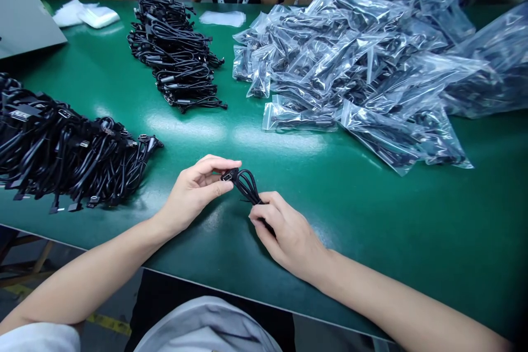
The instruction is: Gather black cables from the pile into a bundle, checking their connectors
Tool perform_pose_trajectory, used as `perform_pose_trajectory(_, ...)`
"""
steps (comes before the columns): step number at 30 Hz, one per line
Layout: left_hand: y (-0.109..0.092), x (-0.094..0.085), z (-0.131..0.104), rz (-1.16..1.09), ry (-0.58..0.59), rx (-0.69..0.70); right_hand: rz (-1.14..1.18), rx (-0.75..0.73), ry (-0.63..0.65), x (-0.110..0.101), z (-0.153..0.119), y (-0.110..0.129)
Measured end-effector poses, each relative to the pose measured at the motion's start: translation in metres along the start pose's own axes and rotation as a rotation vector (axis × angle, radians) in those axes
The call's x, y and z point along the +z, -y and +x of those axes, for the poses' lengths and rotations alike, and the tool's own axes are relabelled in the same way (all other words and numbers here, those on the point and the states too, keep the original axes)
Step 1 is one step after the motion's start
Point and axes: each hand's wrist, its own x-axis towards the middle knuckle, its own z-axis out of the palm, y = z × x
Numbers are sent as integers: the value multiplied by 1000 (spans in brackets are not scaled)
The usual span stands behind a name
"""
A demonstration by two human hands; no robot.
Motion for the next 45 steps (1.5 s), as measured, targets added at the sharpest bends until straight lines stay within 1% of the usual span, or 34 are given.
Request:
perform_pose_trajectory(10, 0, 0, -1, -17, 3, -13, 47, 14, 4, 1, 0, 0)
perform_pose_trajectory(13, -1, 0, -1, -25, 1, -12, 96, 27, 19, -1, -1, 1)
perform_pose_trajectory(15, -1, 0, 0, -26, -3, -4, 184, 41, 37, -3, -1, 1)
perform_pose_trajectory(16, -1, 0, 0, -27, -7, -2, 267, 76, 42, -3, 0, 0)
perform_pose_trajectory(17, -1, 0, 1, -28, -12, -4, 383, 141, 43, -4, 1, -1)
perform_pose_trajectory(19, 0, -1, 2, -32, -23, -22, 681, 335, 46, -5, 5, -3)
perform_pose_trajectory(21, 1, -1, 3, -33, -21, -48, 955, 532, 84, -5, 10, -6)
perform_pose_trajectory(23, 3, 0, 4, -33, -20, -59, 1116, 635, 161, -5, 15, -8)
perform_pose_trajectory(24, 4, 1, 5, -32, -19, -64, 1172, 665, 169, -5, 18, -9)
perform_pose_trajectory(26, 5, 3, 5, -23, 1, -102, 1263, 720, 87, -5, 21, -11)
perform_pose_trajectory(27, 5, 4, 4, -11, 42, -150, 1292, 735, 19, -6, 22, -11)
perform_pose_trajectory(28, 4, 6, 3, 5, 109, -212, 1307, 742, -51, -7, 23, -12)
perform_pose_trajectory(30, 2, 12, -2, 43, 296, -326, 1295, 731, -172, -9, 25, -13)
perform_pose_trajectory(32, 1, 19, -8, 68, 453, -381, 1256, 708, -238, -11, 26, -13)
perform_pose_trajectory(33, 0, 23, -10, 71, 494, -385, 1238, 699, -252, -11, 27, -13)
perform_pose_trajectory(35, 0, 29, -14, 73, 510, -389, 1223, 686, -253, -10, 27, -12)
perform_pose_trajectory(37, 1, 34, -16, 78, 482, -402, 1226, 678, -247, -8, 27, -11)
perform_pose_trajectory(42, 6, 38, -17, 102, 429, -401, 1217, 681, -259, -5, 28, -6)
perform_pose_trajectory(45, 9, 41, -20, 180, 396, -379, 1226, 700, -282, -5, 29, -3)
